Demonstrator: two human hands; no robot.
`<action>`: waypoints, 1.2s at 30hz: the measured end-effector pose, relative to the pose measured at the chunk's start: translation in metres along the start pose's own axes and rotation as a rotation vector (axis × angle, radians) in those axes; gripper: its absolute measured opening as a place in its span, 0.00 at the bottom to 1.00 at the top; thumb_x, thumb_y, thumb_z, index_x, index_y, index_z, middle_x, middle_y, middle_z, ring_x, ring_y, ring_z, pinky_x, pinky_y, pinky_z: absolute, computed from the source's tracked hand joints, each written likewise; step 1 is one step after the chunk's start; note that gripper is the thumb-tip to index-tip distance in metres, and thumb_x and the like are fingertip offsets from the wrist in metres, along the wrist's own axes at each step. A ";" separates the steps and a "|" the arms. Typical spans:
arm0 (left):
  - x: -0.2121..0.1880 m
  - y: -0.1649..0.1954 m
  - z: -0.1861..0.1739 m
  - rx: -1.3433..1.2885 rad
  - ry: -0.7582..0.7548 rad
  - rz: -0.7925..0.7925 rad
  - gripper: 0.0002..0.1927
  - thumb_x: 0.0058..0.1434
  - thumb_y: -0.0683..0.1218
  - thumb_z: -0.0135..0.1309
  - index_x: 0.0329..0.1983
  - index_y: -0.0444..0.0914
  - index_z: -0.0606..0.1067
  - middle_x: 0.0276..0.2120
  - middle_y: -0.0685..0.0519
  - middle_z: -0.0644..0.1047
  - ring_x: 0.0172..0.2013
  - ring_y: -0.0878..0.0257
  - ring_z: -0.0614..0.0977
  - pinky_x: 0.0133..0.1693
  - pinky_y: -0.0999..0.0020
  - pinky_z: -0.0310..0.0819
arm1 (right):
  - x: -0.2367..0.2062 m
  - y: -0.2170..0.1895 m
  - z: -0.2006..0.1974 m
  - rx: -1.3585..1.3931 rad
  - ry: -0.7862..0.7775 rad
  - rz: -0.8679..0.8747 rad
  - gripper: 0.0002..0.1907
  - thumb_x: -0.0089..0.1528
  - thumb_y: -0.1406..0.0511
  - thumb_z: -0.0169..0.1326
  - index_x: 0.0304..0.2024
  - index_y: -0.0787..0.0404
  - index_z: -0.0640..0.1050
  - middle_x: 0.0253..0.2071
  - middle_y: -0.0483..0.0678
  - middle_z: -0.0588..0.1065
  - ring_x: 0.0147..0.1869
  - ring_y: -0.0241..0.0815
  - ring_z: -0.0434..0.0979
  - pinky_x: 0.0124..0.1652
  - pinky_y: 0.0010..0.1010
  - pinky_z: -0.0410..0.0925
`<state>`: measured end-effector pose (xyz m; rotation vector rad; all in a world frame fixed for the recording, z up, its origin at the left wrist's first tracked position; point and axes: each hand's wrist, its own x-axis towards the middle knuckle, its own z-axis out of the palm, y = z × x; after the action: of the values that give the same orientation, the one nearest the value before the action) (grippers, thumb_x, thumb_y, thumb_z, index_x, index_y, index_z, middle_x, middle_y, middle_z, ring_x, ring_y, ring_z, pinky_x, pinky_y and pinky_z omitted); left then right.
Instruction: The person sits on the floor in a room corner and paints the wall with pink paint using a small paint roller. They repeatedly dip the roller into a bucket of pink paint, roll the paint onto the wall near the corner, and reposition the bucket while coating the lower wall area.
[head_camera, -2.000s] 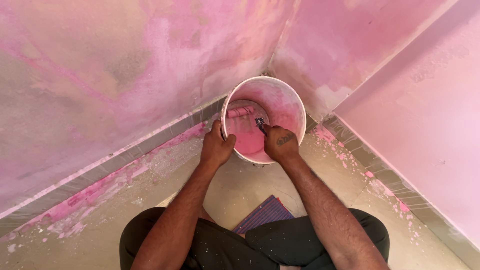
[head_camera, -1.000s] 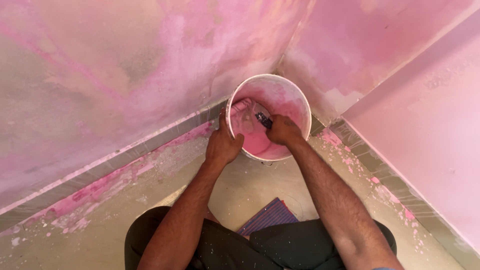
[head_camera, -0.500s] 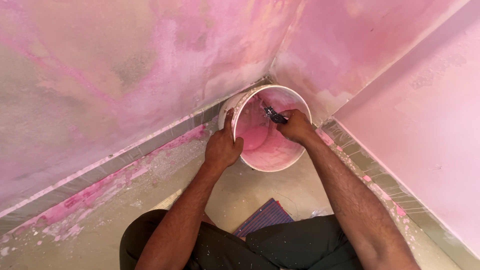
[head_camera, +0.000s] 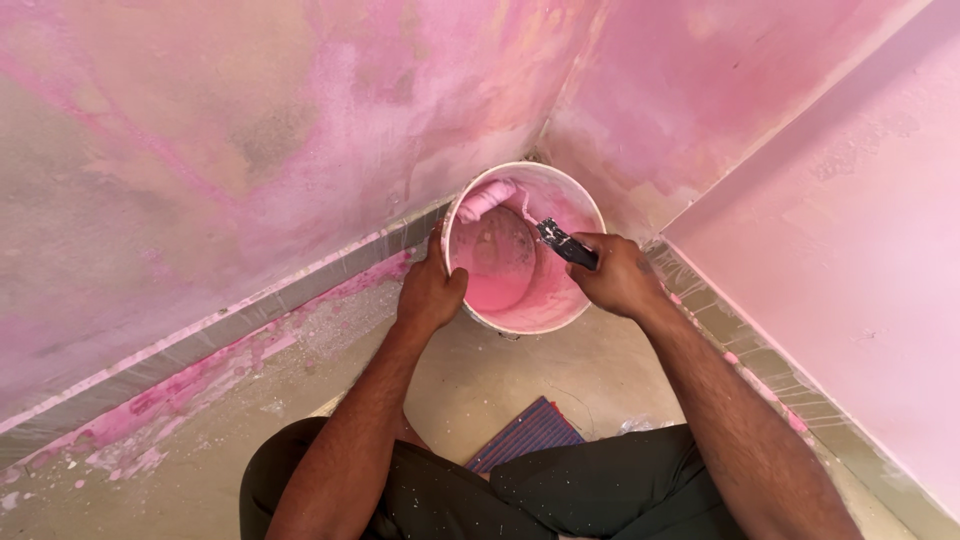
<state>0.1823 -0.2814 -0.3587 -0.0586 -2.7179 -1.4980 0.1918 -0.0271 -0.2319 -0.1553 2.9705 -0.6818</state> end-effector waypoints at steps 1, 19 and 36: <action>0.000 0.000 -0.001 -0.017 0.008 0.003 0.46 0.56 0.48 0.50 0.78 0.41 0.47 0.37 0.34 0.81 0.38 0.35 0.83 0.45 0.41 0.76 | -0.003 -0.001 -0.002 0.002 -0.003 0.007 0.19 0.57 0.63 0.60 0.52 0.53 0.81 0.26 0.53 0.75 0.29 0.46 0.76 0.34 0.41 0.69; 0.007 -0.005 0.005 -0.053 -0.098 -0.061 0.50 0.54 0.49 0.50 0.79 0.43 0.43 0.32 0.35 0.81 0.37 0.38 0.85 0.48 0.46 0.79 | 0.046 0.026 0.090 -0.035 0.058 -0.038 0.16 0.56 0.64 0.56 0.47 0.55 0.81 0.36 0.59 0.80 0.42 0.60 0.81 0.44 0.48 0.72; 0.001 -0.001 0.041 -0.110 0.010 -0.057 0.44 0.57 0.48 0.47 0.77 0.41 0.50 0.38 0.33 0.81 0.35 0.37 0.84 0.44 0.44 0.77 | -0.011 0.038 0.064 -0.203 0.126 -0.069 0.20 0.59 0.64 0.55 0.55 0.54 0.77 0.33 0.59 0.79 0.39 0.61 0.81 0.40 0.52 0.72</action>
<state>0.1802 -0.2477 -0.3815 0.0237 -2.6485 -1.6578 0.2067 -0.0192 -0.3055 -0.2377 3.1646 -0.4082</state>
